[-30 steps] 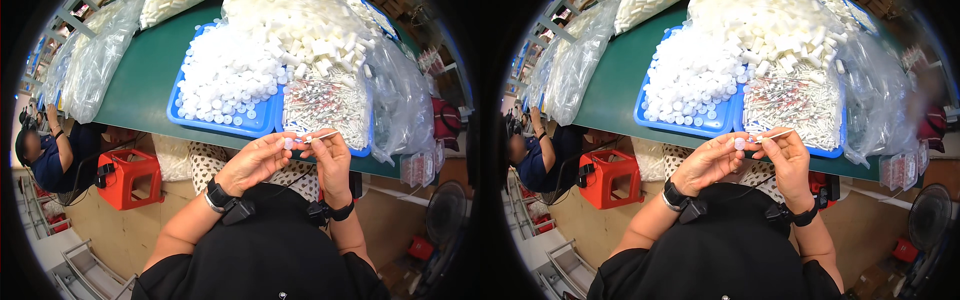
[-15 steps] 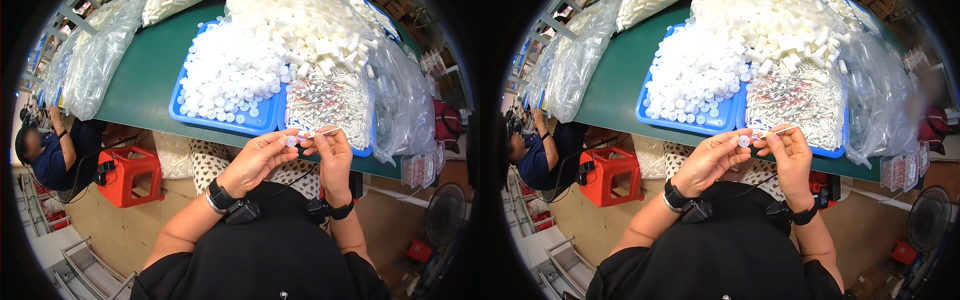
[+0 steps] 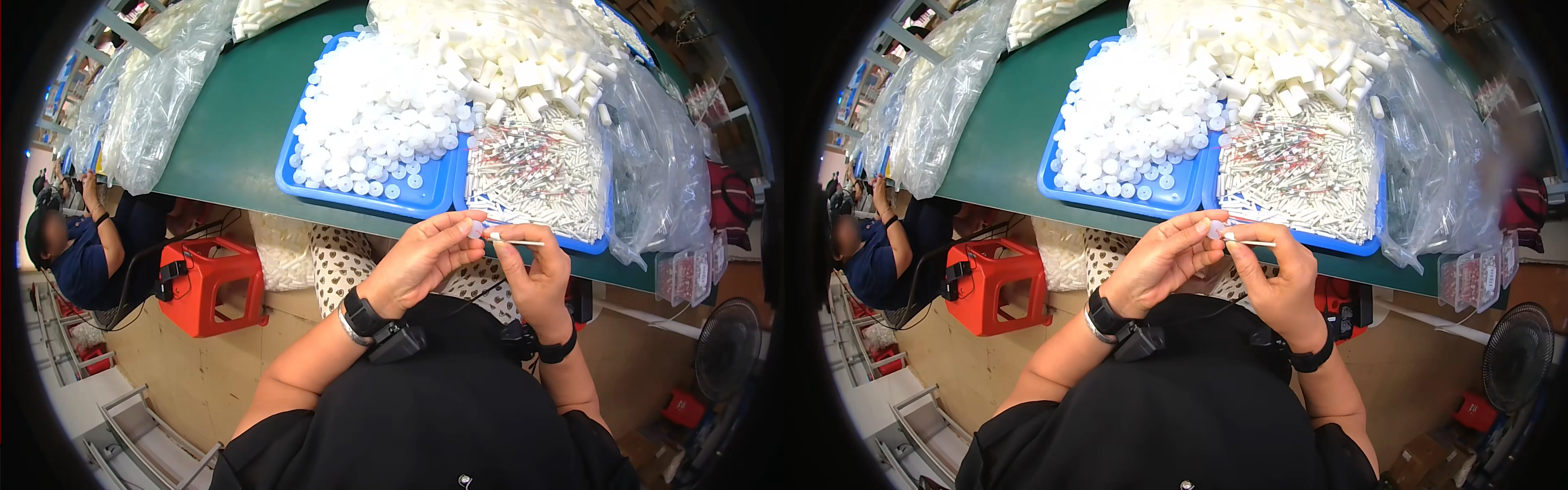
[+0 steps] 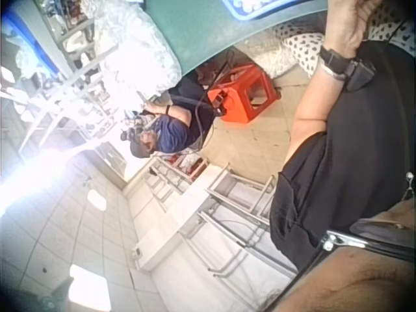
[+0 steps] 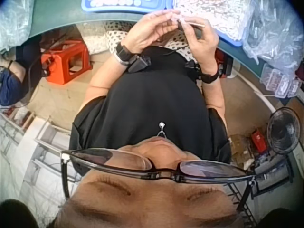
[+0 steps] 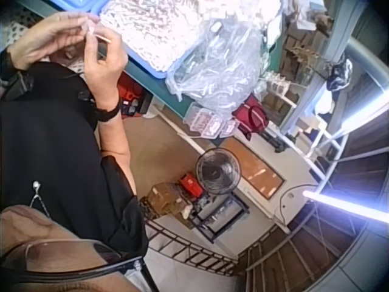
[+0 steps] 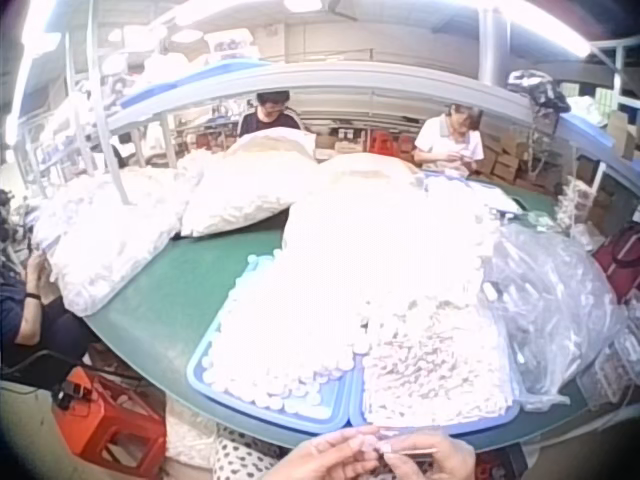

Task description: The person repeatedly picks up a white plastic cap and a cotton swab, then inserts the swab into the cap. The person handles the items one at a time, performing the insertion action continuously throughout the clip. The workspace contains trays of caps and swabs, and the person is seated at a green table.

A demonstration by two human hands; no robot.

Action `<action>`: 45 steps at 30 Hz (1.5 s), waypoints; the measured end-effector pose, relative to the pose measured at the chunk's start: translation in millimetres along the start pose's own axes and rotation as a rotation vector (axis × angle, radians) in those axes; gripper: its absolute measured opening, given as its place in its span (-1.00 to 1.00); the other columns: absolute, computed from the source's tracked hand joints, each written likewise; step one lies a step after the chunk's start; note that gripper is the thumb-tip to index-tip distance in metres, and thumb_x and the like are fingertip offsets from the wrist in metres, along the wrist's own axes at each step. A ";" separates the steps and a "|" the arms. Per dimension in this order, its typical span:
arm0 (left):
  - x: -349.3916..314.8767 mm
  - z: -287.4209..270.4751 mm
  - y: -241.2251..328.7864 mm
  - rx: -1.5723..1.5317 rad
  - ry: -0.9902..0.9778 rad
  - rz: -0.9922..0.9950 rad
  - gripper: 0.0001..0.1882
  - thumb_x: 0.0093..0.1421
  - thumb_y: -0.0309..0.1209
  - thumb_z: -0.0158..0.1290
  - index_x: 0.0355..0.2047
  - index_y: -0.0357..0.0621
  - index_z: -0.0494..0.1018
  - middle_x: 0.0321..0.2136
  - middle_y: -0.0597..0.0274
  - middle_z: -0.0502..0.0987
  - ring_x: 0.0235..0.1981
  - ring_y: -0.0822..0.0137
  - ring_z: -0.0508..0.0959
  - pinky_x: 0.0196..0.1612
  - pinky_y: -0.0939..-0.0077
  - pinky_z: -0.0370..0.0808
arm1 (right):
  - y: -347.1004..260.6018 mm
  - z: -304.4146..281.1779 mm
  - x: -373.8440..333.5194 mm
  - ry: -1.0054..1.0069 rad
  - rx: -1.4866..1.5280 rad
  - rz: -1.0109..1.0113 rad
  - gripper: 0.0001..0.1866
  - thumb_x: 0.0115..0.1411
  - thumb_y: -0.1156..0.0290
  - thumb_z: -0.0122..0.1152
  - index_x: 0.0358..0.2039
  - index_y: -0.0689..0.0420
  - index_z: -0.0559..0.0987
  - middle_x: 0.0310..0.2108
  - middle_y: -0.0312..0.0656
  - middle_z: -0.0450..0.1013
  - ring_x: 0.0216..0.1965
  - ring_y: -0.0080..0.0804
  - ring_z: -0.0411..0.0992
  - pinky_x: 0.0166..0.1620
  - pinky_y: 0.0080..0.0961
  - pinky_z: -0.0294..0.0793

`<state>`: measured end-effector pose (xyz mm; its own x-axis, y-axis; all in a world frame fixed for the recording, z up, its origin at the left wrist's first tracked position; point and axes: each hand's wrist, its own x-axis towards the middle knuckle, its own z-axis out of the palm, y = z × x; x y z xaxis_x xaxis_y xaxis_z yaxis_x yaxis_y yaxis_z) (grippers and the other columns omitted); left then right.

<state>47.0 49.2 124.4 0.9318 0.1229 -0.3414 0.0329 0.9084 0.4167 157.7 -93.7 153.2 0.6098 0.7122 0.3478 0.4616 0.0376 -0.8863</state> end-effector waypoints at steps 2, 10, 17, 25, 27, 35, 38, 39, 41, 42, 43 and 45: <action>0.1 -1.0 0.4 -0.020 0.014 -0.003 -0.64 0.35 -0.38 0.00 0.08 -0.32 0.37 -0.26 0.24 0.54 -0.22 0.51 0.55 -0.08 0.63 0.56 | -2.4 -3.5 1.8 -0.018 -0.085 -0.052 -0.88 0.17 0.60 0.23 -0.26 0.25 0.53 -0.32 -0.16 0.57 -0.33 -0.41 0.56 -0.26 -0.52 0.52; -1.5 -1.4 2.2 0.027 0.007 -0.018 -0.64 0.34 -0.39 0.02 0.07 -0.33 0.38 -0.31 0.25 0.54 -0.27 0.49 0.56 -0.13 0.65 0.56 | -9.0 -4.2 6.8 -0.156 -0.147 -0.175 -0.86 0.16 0.61 0.22 -0.25 0.24 0.50 -0.35 -0.13 0.57 -0.36 -0.24 0.57 -0.29 -0.45 0.52; -0.5 -6.9 -0.2 -0.013 -0.010 -0.027 -0.64 0.34 -0.38 0.02 0.08 -0.33 0.38 -0.29 0.26 0.54 -0.29 0.51 0.55 -0.16 0.67 0.56 | -9.4 1.7 1.3 -0.112 -0.071 -0.021 -0.87 0.21 0.59 0.20 -0.23 0.27 0.46 -0.33 -0.12 0.56 -0.34 -0.27 0.58 -0.27 -0.45 0.54; 1.3 -12.5 -4.5 -0.044 -0.065 -0.028 -0.64 0.33 -0.39 0.03 0.07 -0.33 0.37 -0.22 0.27 0.51 -0.24 0.53 0.54 -0.12 0.64 0.55 | -4.3 2.6 -2.0 -0.011 -0.071 0.002 -0.86 0.21 0.57 0.22 -0.23 0.26 0.48 -0.33 -0.12 0.57 -0.31 -0.33 0.60 -0.24 -0.53 0.55; 1.7 -12.8 -4.7 -0.067 -0.088 -0.030 -0.64 0.33 -0.39 0.03 0.07 -0.32 0.36 -0.22 0.27 0.51 -0.24 0.53 0.54 -0.11 0.64 0.55 | -4.3 4.9 -2.7 0.042 0.007 0.063 -0.86 0.20 0.57 0.23 -0.24 0.26 0.48 -0.35 -0.12 0.57 -0.31 -0.33 0.60 -0.25 -0.54 0.54; 2.2 -12.8 -7.2 -0.133 -0.102 -0.030 -0.64 0.34 -0.41 0.01 0.09 -0.32 0.34 -0.21 0.29 0.50 -0.22 0.52 0.55 -0.13 0.66 0.56 | -7.3 7.4 0.6 0.057 -0.209 -0.050 -0.85 0.15 0.55 0.31 -0.32 0.26 0.50 -0.42 -0.15 0.56 -0.43 -0.44 0.56 -0.38 -0.54 0.51; 2.7 -16.0 -7.3 -0.169 -0.116 -0.022 -0.65 0.33 -0.41 0.01 0.08 -0.31 0.35 -0.22 0.29 0.51 -0.22 0.52 0.55 -0.14 0.66 0.56 | -6.3 5.8 -0.1 0.085 -0.188 0.038 -0.84 0.13 0.54 0.34 -0.36 0.26 0.51 -0.44 -0.16 0.55 -0.48 -0.44 0.54 -0.41 -0.55 0.49; 2.4 -15.2 -6.9 -0.164 -0.108 -0.015 -0.64 0.33 -0.40 0.02 0.08 -0.30 0.35 -0.23 0.30 0.51 -0.23 0.52 0.54 -0.13 0.65 0.55 | -7.0 5.1 -0.4 0.088 -0.172 0.072 -0.84 0.12 0.53 0.35 -0.37 0.25 0.51 -0.45 -0.17 0.55 -0.49 -0.43 0.54 -0.42 -0.55 0.48; 1.5 -12.7 -5.9 -0.154 -0.092 0.001 -0.64 0.32 -0.38 0.04 0.07 -0.29 0.36 -0.26 0.31 0.52 -0.25 0.53 0.53 -0.11 0.63 0.54 | -11.3 4.1 -1.1 0.037 -0.177 0.080 -0.85 0.11 0.54 0.35 -0.38 0.25 0.52 -0.46 -0.16 0.55 -0.50 -0.42 0.53 -0.42 -0.56 0.48; 1.5 -12.8 -5.9 -0.148 -0.087 0.006 -0.64 0.32 -0.39 0.04 0.07 -0.29 0.36 -0.26 0.31 0.52 -0.25 0.53 0.53 -0.11 0.63 0.54 | -12.3 4.0 -1.2 0.011 -0.179 0.084 -0.85 0.10 0.55 0.36 -0.38 0.26 0.52 -0.46 -0.16 0.54 -0.50 -0.41 0.53 -0.42 -0.56 0.48; 1.8 -12.2 -5.8 -0.142 -0.082 0.008 -0.64 0.32 -0.39 0.04 0.07 -0.28 0.36 -0.25 0.31 0.52 -0.25 0.53 0.53 -0.11 0.63 0.54 | -12.1 4.5 -0.2 0.001 -0.203 0.021 -0.86 0.10 0.56 0.35 -0.38 0.25 0.53 -0.46 -0.15 0.54 -0.50 -0.40 0.53 -0.42 -0.56 0.48; 2.4 -11.4 -6.1 -0.138 -0.088 0.013 -0.63 0.32 -0.40 0.04 0.08 -0.29 0.35 -0.25 0.31 0.52 -0.24 0.53 0.54 -0.12 0.65 0.55 | -11.0 6.1 3.0 -0.021 -0.249 -0.105 -0.88 0.08 0.58 0.35 -0.37 0.25 0.55 -0.47 -0.15 0.54 -0.50 -0.39 0.52 -0.42 -0.55 0.47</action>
<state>44.9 48.5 111.4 0.9601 0.1049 -0.2593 -0.0234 0.9539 0.2993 150.6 -87.7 162.2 0.5377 0.7282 0.4250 0.6675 -0.0597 -0.7422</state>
